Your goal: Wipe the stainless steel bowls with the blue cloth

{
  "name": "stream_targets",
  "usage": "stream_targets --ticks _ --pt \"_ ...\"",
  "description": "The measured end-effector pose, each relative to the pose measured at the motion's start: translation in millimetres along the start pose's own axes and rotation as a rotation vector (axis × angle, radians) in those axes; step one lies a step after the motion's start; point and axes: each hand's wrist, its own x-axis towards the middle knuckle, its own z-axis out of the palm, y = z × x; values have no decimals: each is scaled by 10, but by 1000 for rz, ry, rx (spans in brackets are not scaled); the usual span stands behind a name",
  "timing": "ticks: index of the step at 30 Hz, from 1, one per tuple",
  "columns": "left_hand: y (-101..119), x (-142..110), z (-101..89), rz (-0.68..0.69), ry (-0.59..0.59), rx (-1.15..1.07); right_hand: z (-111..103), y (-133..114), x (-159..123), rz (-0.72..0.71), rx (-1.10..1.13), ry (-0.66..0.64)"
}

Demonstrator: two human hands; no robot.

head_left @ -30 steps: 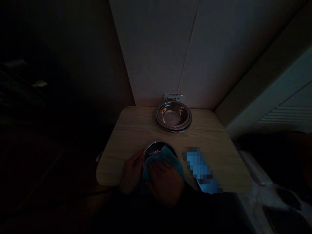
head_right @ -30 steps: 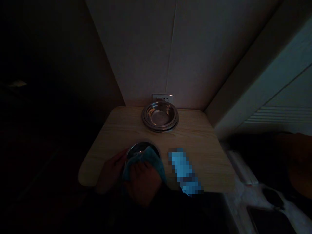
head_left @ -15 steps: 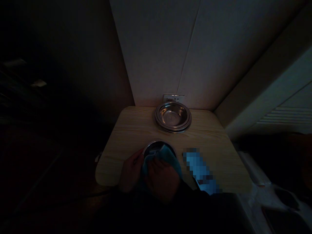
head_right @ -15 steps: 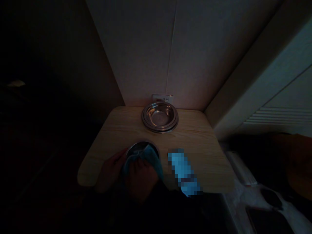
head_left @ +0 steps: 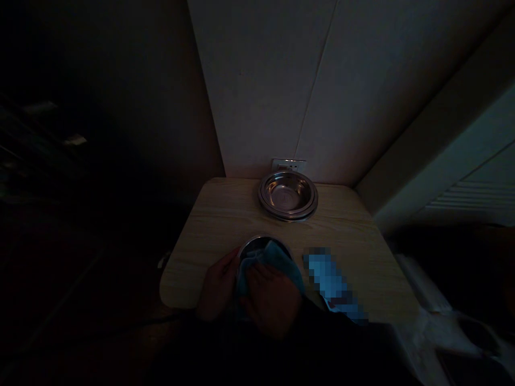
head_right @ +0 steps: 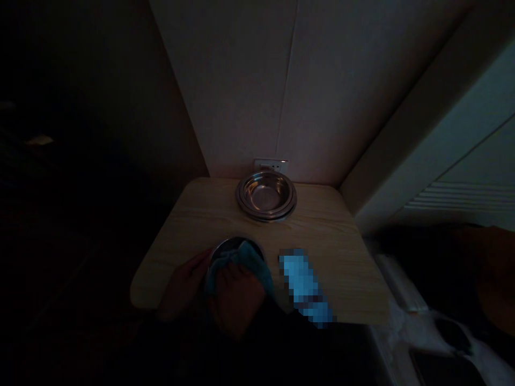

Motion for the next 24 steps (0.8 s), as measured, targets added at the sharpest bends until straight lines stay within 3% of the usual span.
stream_targets --ticks 4,7,13,19,24 --pt "-2 -8 -23 -3 16 9 -4 -40 116 185 -19 7" --pt "3 -7 -34 -12 14 21 26 -11 141 249 -36 52" --pt "-37 11 -46 8 27 -36 101 3 110 80 -27 60" --pt "-86 -18 -31 -40 47 -115 -142 224 -120 -198 -1 -62" --pt "-38 -33 -10 -51 50 -132 -226 227 -144 -165 -17 -102"
